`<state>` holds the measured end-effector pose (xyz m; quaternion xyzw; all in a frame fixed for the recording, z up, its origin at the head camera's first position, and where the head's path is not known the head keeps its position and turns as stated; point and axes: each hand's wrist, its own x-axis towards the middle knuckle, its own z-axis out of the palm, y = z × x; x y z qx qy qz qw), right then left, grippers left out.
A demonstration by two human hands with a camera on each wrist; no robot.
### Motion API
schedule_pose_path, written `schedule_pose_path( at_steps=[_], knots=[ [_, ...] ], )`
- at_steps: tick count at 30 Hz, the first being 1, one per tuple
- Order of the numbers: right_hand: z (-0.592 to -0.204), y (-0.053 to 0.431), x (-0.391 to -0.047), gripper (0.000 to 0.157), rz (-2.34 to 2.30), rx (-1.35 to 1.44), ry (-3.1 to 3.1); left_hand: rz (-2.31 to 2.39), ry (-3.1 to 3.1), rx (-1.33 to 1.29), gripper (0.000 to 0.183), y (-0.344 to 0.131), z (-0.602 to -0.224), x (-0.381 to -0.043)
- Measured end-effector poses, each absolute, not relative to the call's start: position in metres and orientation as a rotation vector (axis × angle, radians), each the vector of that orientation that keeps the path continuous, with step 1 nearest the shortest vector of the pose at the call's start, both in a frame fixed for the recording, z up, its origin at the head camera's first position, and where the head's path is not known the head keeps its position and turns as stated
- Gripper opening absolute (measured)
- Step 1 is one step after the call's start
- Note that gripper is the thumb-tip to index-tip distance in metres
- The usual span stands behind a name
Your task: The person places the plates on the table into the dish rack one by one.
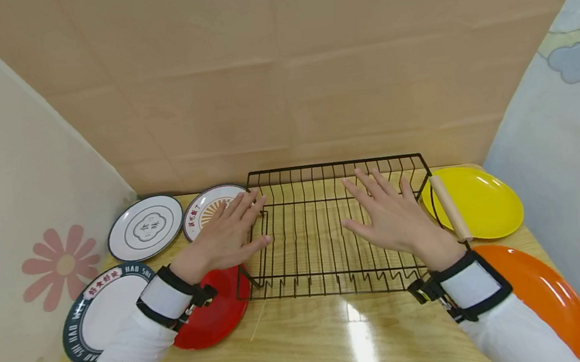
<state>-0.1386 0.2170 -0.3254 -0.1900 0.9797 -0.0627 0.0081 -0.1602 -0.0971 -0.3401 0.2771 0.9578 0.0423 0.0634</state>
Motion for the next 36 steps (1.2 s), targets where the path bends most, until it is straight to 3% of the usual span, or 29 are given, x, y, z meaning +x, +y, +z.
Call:
schedule_pose_path(
  at_steps=[16, 36],
  knots=[
    [-0.329, 0.222, -0.131, 0.073, -0.210, -0.635, 3.121, 0.183, 2.922, 0.816, 0.076, -0.105, -0.345, -0.159],
    [-0.339, 0.247, -0.119, 0.072, -0.299, -0.918, 3.323, 0.407, 2.937, 0.715, 0.087, -0.118, -0.361, -0.162]
  ],
)
